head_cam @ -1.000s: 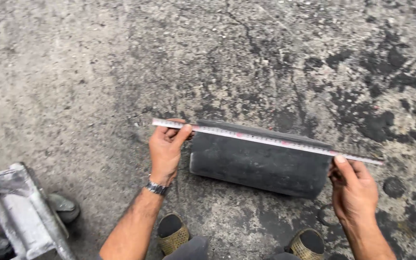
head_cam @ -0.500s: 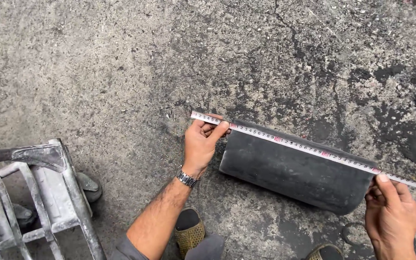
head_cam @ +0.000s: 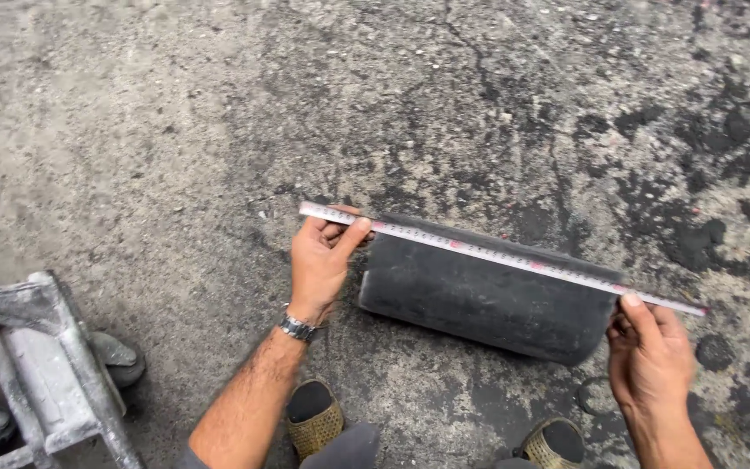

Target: The person is measuring and inspecting large black rubber or foam industrial products using a tape measure and a metal rod.

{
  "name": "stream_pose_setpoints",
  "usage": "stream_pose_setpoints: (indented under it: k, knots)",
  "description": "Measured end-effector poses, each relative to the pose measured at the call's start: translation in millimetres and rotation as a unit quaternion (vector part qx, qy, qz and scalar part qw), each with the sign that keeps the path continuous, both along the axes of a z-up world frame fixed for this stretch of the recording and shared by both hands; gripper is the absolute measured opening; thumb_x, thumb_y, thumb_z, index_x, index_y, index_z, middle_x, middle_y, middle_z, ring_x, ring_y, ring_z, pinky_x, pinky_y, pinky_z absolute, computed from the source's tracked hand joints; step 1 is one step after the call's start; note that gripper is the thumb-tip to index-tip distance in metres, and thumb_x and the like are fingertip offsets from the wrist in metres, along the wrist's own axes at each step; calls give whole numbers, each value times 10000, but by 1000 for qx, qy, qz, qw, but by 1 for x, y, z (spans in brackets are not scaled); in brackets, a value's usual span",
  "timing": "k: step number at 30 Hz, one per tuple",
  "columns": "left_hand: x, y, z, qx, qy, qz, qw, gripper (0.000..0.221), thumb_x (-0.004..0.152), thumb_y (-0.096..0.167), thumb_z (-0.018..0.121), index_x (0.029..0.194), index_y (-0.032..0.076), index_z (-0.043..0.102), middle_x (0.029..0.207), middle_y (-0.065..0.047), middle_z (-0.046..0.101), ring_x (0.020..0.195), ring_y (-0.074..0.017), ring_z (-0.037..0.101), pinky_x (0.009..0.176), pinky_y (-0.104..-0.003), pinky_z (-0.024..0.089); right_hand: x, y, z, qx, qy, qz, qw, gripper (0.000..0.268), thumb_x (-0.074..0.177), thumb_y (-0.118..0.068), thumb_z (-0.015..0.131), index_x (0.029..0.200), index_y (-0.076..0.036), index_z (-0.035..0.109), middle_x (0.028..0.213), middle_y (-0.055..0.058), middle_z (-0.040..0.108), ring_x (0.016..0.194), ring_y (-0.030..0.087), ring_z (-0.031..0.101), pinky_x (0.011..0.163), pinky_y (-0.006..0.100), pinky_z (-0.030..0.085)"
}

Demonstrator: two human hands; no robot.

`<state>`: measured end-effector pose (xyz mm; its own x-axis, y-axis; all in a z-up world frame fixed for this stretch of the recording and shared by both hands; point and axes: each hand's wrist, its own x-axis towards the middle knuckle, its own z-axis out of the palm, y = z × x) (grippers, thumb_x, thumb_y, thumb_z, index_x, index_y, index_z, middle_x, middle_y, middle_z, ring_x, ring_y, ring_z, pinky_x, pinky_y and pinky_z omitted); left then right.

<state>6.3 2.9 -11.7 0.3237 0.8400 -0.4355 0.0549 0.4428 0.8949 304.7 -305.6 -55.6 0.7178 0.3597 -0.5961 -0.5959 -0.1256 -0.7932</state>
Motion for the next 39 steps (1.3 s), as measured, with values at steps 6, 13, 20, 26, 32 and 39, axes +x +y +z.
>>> stream_pose_setpoints:
  k: [6, 13, 20, 26, 32, 39]
  knots:
    - [-2, -3, -1, -17, 2, 32, 999, 266, 944, 59, 734, 1174, -21, 627, 1019, -109, 732, 895, -169, 717, 824, -297, 592, -20, 10, 32, -51, -98, 86, 990, 340, 965, -153, 693, 1273, -32, 615, 1122, 41, 638, 1019, 150, 612, 884, 292, 505]
    - [-25, 0, -9, -82, -34, 98, 991, 214, 1009, 105, 687, 1201, 55, 607, 1035, -61, 717, 935, -175, 713, 832, -321, 586, -42, 34, 66, -95, -244, 237, 936, 613, 952, -208, 681, 1491, -1, 477, 1399, 128, 468, 1332, 226, 472, 1111, 349, 422]
    - [-29, -8, -4, -89, -28, 113, 989, 163, 1054, 124, 664, 1199, 68, 613, 1053, -55, 705, 964, -168, 697, 871, -321, 571, -29, 20, 86, -84, -229, 241, 939, 525, 940, -240, 695, 1407, -16, 606, 1393, 116, 512, 1335, 234, 477, 1109, 338, 406]
    - [-22, -31, -13, -134, -65, 160, 976, 154, 1076, 202, 545, 1119, 70, 614, 1034, -44, 695, 974, -164, 667, 917, -329, 563, -43, 17, 38, -112, -42, 181, 976, 545, 935, -330, 691, 1367, -19, 575, 1315, 153, 608, 1216, 217, 618, 1040, 330, 492]
    - [-55, -37, -48, -128, -113, 152, 974, 176, 1161, 196, 524, 1100, 53, 607, 1034, -40, 650, 977, -150, 629, 932, -323, 538, -46, 32, 79, -74, -9, 295, 953, 594, 792, -348, 793, 1233, 2, 602, 1161, 170, 742, 1117, 245, 709, 994, 380, 556]
    - [-31, -38, -35, -164, -120, 184, 962, 224, 1082, 204, 439, 1081, 52, 603, 1126, -92, 691, 1063, -217, 666, 1012, -411, 517, -66, 72, 190, 22, -438, 362, 823, 512, 693, -330, 898, 953, 6, 612, 859, 127, 597, 866, 287, 601, 928, 475, 385]
